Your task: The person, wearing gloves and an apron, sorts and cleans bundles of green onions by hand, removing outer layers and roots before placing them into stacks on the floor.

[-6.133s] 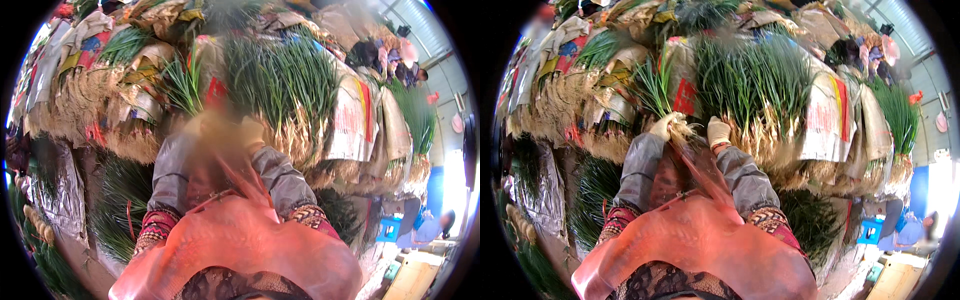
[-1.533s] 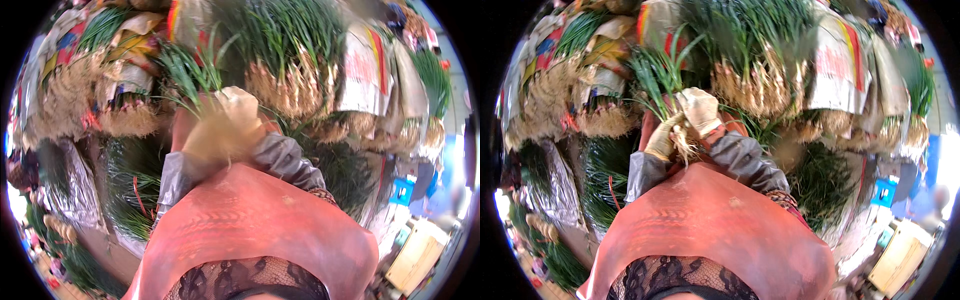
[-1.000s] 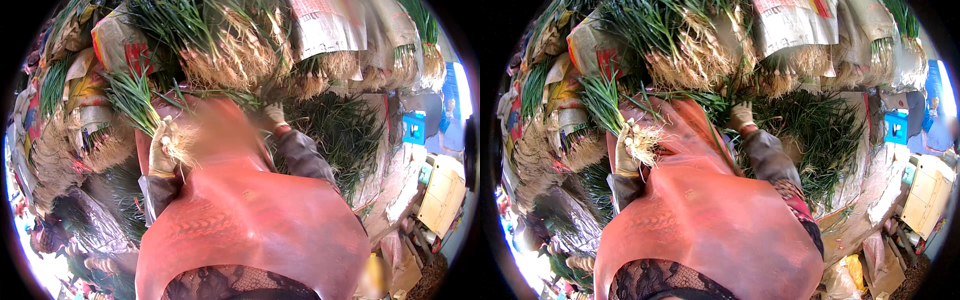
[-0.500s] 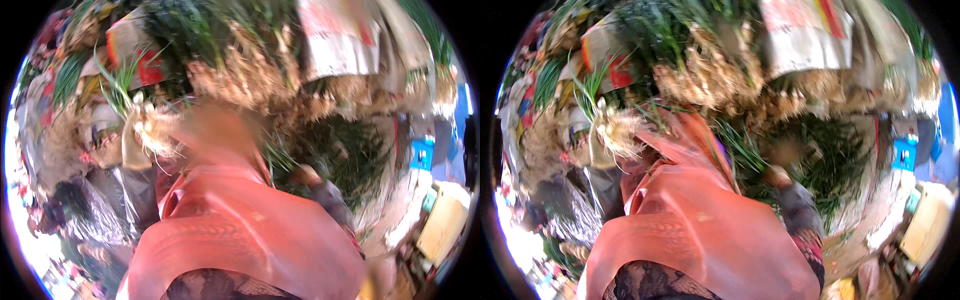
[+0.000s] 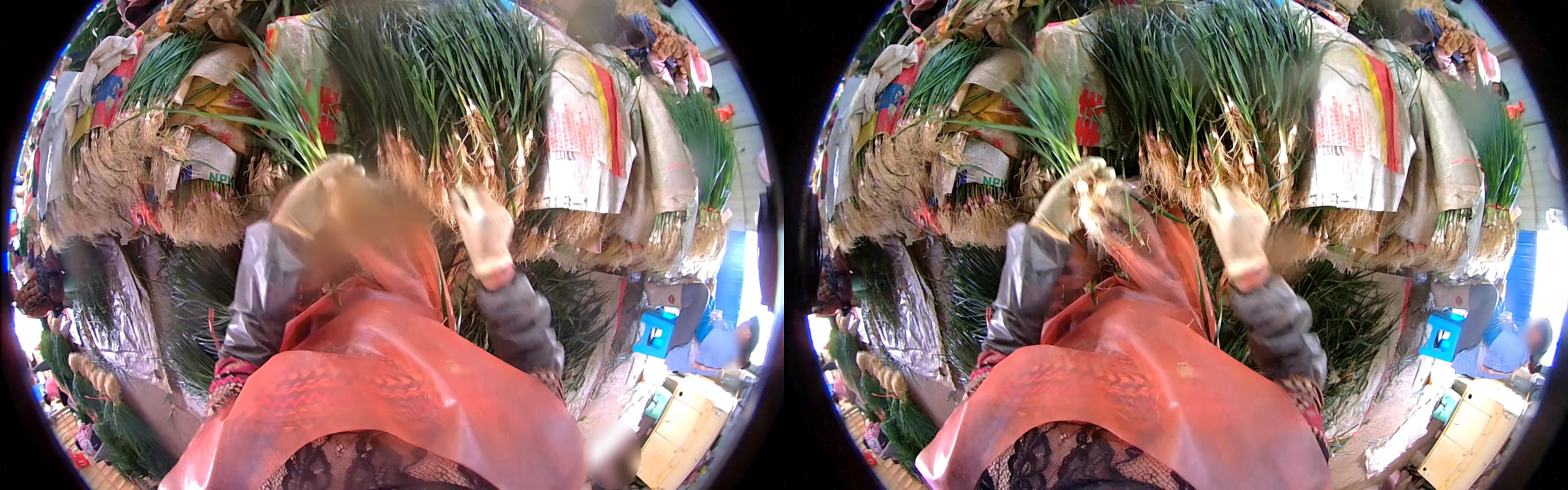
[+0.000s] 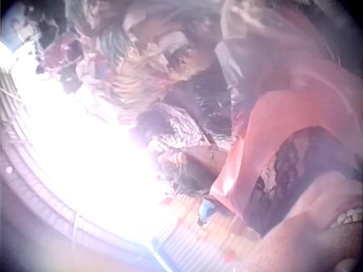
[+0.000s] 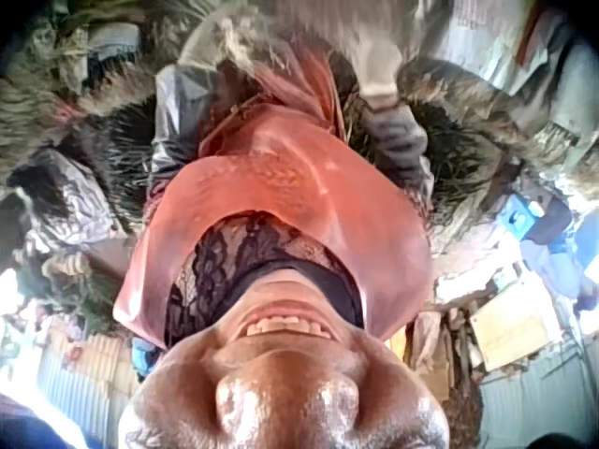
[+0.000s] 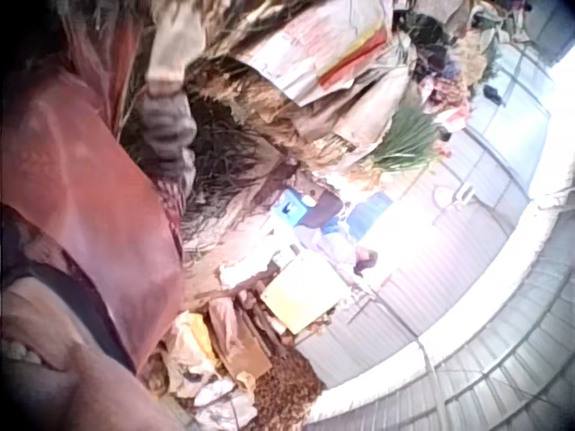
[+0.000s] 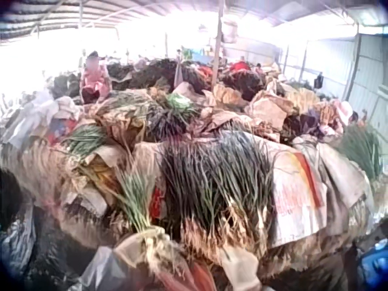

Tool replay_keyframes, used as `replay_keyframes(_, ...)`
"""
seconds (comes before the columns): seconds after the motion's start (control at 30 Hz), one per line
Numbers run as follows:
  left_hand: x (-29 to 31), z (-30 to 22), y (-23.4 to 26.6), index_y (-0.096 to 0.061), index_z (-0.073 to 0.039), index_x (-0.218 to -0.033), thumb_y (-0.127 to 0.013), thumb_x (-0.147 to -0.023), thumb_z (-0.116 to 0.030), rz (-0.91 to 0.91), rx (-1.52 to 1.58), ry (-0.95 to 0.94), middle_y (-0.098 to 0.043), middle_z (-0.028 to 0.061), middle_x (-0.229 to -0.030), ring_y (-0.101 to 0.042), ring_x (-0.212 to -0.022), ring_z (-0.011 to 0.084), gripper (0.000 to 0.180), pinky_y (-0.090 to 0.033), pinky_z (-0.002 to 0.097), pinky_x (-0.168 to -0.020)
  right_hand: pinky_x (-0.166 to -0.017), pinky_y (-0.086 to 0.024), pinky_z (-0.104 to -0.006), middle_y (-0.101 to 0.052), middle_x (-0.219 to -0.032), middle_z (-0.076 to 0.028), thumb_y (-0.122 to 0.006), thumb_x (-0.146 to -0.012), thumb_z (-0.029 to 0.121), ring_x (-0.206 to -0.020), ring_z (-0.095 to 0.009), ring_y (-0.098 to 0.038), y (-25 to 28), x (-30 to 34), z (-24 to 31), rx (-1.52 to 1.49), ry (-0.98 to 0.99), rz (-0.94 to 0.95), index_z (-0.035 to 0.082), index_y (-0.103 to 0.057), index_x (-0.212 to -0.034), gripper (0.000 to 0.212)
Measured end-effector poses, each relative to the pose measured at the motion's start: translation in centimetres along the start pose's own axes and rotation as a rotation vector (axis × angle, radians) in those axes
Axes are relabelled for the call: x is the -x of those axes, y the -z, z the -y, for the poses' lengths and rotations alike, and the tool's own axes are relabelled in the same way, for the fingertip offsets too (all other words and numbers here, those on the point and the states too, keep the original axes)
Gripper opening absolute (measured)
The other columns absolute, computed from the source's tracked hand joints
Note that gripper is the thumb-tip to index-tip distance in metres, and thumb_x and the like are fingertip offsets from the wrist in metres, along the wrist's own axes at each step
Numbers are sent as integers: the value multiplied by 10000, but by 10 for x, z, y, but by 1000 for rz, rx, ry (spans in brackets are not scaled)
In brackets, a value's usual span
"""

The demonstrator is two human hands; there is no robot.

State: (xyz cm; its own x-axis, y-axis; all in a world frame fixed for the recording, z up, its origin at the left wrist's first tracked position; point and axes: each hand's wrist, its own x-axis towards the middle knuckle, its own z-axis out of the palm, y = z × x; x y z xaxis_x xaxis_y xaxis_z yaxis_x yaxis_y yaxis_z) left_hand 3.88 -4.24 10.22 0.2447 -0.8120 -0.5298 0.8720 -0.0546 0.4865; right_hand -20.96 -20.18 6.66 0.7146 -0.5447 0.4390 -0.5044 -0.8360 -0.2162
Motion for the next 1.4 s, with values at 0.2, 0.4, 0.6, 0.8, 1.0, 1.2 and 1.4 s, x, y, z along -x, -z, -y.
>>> replay_keyframes(0.2, 16, 25, 12, -580, -10, -1193, -550, -919, -127, 1, -42, -5, -639, 158, -1156, -646, -944, 174, 300, -548, 245, -749, -661, -511, -407, -671, -740, -144, -622, -849, 315, -745, -288, -662, -54, -100, 7, -61, -349, 218, 59, -647, -780, 266)
replay_keyframes(0.4, 22, 69, 13, -636, -35, -1092, -590, -895, -117, -65, -105, -40, -683, 37, -895, -464, -496, -21, 218, -307, 132, -396, -452, -432, -235, -625, -717, -43, -657, -866, 168, -499, -96, -515, -1, -54, 112, -1206, -685, 370, 60, -649, -876, 110)
replay_keyframes(0.6, 66, 69, -1, -676, -62, -897, -643, -873, -161, -139, -270, -53, -584, -65, -666, -450, -471, -5, 107, -313, 152, -401, -494, -441, -266, -606, -651, -63, -667, -857, 167, -541, -118, -569, -14, -12, 132, -901, -461, 190, 15, -642, -841, 154)
replay_keyframes(0.8, 73, 65, -7, -638, -4, -988, -613, -880, -142, -81, -146, -68, -616, 0, -723, -529, -514, 44, 176, -444, 186, -455, -441, -433, -213, -633, -651, -20, -664, -880, 181, -503, -69, -561, 3, -3, 126, -1076, -748, 40, 60, -671, -925, 130)
replay_keyframes(1.0, 71, 53, 22, -590, -15, -1090, -570, -892, -145, -26, 36, 52, -668, 107, -933, -670, -751, 164, 237, -572, 277, -634, -710, -536, -308, -677, -932, -57, -618, -841, 181, -875, -187, -659, 36, 70, 2, 343, -669, 962, 150, -687, -971, 151)
replay_keyframes(1.2, 105, 29, 36, -620, -40, -1015, -615, -877, -139, 163, 115, 62, -637, 69, -770, -587, -569, 142, 170, -485, 250, -482, -1040, -312, -386, -507, -1322, -146, -577, -872, 303, -1247, -281, -427, 15, -36, 135, -1569, -219, 509, -23, -423, -1333, 585)
replay_keyframes(1.4, 84, 73, 26, -648, -81, -836, -674, -839, -120, 22, 104, 68, -598, -6, -622, -559, -502, 92, 47, -452, 247, -443, -613, -451, -380, -595, -739, -191, -562, -921, 122, -654, -340, -576, -14, -37, 143, -504, 91, 208, -44, -602, -801, 208)
